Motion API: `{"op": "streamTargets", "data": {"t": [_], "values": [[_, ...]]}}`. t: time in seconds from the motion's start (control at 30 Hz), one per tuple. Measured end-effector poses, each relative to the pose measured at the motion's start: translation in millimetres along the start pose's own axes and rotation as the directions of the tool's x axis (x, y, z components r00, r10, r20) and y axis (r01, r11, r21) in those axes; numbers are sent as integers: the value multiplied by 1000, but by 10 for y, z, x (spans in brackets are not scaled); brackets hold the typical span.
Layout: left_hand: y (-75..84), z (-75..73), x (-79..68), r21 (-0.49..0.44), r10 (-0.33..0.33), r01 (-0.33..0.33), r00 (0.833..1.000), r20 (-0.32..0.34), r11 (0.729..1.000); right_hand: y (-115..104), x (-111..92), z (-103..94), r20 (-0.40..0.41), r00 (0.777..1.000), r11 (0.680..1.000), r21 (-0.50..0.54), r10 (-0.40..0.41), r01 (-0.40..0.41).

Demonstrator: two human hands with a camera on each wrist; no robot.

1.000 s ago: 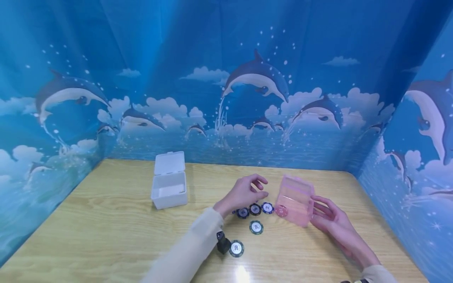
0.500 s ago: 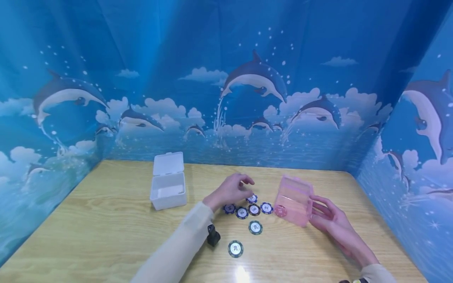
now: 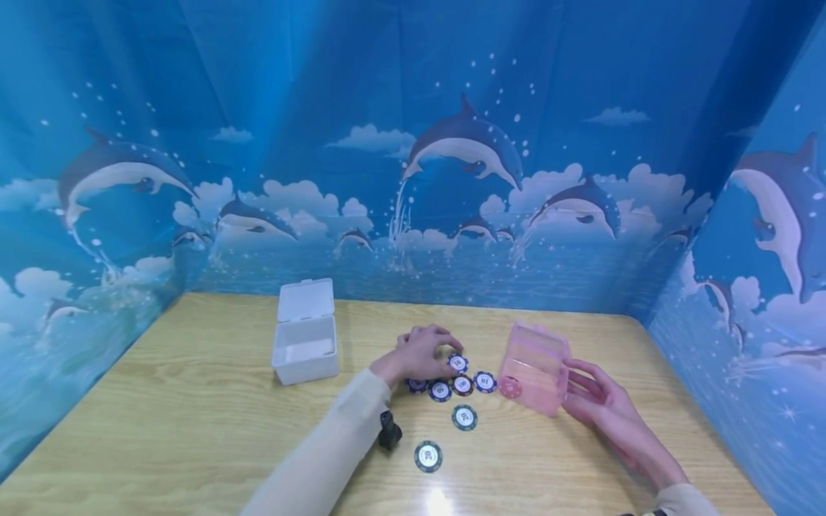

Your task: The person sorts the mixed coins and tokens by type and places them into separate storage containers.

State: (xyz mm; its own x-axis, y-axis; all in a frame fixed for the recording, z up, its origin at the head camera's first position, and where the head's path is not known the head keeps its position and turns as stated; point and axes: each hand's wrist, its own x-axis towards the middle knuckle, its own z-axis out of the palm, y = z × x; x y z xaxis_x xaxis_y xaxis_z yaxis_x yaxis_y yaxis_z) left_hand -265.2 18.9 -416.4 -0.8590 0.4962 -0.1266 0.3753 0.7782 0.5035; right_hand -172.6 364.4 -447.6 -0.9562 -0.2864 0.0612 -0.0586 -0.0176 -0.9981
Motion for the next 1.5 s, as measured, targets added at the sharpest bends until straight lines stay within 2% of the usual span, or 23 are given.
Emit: {"op": "streamTargets", "data": {"t": [0.4,0.77,0.97,1.2,1.5], "values": [[26,25,10,45,-35,34,999,3,998,1,-5,6,-1,1000,1000,-16,0,0],[41,17,1,8,-85,85,996,-22,996,-7,-4,27,-23,1000,998,-66,13,-14],[23,14,13,-48,-73,71,996,-45,996,-1,-14,21,-27,1000,998,-67,11,-13],[-18,-18,10,-96,-17,17,1000,8,995,2,-20,18,-21,1000,998,-57,10,-11],[-56,-61,12,-117,5,5,997,82,993,-12,-20,19,-29,999,997,-68,26,-28]]}}
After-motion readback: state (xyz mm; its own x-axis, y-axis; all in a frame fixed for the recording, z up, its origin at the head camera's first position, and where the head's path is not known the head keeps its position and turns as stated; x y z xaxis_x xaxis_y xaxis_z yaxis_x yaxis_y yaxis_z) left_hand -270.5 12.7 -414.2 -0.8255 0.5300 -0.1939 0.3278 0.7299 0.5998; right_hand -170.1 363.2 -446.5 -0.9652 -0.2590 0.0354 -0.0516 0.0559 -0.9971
